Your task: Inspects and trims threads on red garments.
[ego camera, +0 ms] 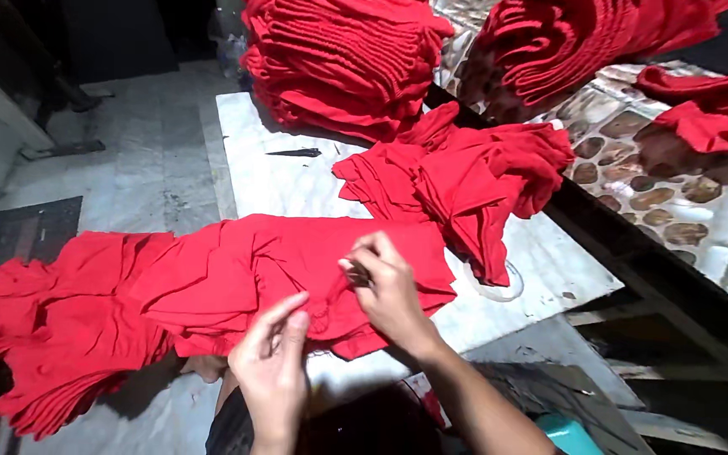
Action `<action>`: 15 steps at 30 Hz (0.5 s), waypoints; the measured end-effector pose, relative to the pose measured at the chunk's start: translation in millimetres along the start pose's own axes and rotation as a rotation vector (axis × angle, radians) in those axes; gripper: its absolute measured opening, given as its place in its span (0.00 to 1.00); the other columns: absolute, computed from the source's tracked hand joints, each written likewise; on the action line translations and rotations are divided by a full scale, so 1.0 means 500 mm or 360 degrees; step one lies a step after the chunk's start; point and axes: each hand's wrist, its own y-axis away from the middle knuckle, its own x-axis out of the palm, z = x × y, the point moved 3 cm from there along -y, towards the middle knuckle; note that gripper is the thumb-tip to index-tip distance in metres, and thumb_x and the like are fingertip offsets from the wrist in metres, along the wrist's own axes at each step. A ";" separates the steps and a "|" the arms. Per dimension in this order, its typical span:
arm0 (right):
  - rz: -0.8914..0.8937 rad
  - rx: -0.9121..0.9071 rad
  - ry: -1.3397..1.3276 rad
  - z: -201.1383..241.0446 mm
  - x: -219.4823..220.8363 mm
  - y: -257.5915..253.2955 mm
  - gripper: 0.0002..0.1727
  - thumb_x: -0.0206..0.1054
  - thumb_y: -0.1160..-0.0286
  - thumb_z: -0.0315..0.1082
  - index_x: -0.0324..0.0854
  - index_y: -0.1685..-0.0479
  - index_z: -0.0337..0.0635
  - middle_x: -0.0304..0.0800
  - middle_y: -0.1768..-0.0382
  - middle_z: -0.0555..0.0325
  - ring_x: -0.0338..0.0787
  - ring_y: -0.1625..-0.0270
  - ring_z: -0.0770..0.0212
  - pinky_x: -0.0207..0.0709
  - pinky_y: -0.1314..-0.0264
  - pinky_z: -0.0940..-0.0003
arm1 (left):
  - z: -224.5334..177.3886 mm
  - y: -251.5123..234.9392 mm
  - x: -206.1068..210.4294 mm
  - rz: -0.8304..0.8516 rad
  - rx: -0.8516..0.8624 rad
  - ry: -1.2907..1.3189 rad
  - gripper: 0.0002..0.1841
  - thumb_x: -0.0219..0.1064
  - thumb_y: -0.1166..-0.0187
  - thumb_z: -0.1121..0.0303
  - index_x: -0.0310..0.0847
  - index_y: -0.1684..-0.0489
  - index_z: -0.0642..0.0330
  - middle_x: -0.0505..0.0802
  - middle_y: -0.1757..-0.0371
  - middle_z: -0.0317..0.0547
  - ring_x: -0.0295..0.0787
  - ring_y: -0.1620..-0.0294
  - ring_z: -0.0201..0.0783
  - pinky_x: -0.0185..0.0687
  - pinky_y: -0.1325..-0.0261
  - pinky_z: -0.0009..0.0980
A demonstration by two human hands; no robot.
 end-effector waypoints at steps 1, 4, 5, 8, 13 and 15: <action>0.0072 0.0109 -0.0021 -0.012 0.015 -0.002 0.07 0.69 0.29 0.28 0.89 0.66 0.33 0.87 0.61 0.45 0.87 0.68 0.55 0.81 0.67 0.56 | 0.010 0.000 0.006 -0.0059 -0.0399 0.0568 0.14 0.56 0.16 0.80 0.90 0.50 0.61 0.98 0.54 0.35 0.95 0.55 0.23 0.90 0.52 0.19; 0.0049 0.0186 0.0024 -0.025 0.017 0.008 0.10 0.69 0.26 0.35 0.88 0.63 0.36 0.83 0.65 0.50 0.84 0.68 0.59 0.77 0.67 0.62 | 0.029 0.006 0.001 -0.0052 -0.0809 0.1436 0.16 0.65 0.19 0.73 0.81 0.34 0.57 0.95 0.43 0.44 0.95 0.44 0.38 0.92 0.41 0.35; 0.0025 0.0175 0.0057 -0.017 0.010 0.016 0.11 0.69 0.27 0.37 0.88 0.60 0.35 0.83 0.65 0.49 0.84 0.69 0.58 0.77 0.69 0.62 | 0.028 0.010 -0.001 -0.0020 -0.0710 0.1342 0.19 0.70 0.22 0.73 0.79 0.33 0.58 0.95 0.43 0.44 0.95 0.43 0.36 0.91 0.40 0.34; 0.0044 0.0066 0.0068 0.038 -0.020 0.049 0.23 0.68 0.24 0.46 0.84 0.50 0.30 0.88 0.56 0.43 0.89 0.65 0.56 0.80 0.70 0.62 | 0.019 0.018 -0.013 -0.0161 -0.0240 0.0575 0.05 0.71 0.23 0.72 0.93 0.57 0.53 0.98 0.62 0.28 0.94 0.62 0.21 0.90 0.56 0.18; 0.0188 -0.0306 -0.0116 0.095 -0.034 0.103 0.15 0.54 0.11 0.42 0.78 0.54 0.39 0.85 0.65 0.55 0.85 0.60 0.69 0.78 0.54 0.82 | -0.010 0.041 -0.043 0.0081 -0.0094 0.0357 0.06 0.65 0.16 0.55 0.89 0.57 0.38 0.95 0.49 0.21 0.90 0.47 0.19 0.84 0.44 0.17; 0.0234 -0.0348 -0.0104 0.103 -0.026 0.109 0.15 0.55 0.12 0.42 0.78 0.58 0.41 0.83 0.69 0.57 0.84 0.66 0.69 0.77 0.63 0.82 | -0.020 0.050 -0.043 0.0169 -0.0042 0.0315 0.07 0.65 0.16 0.59 0.90 0.53 0.39 0.93 0.43 0.19 0.89 0.43 0.18 0.84 0.42 0.15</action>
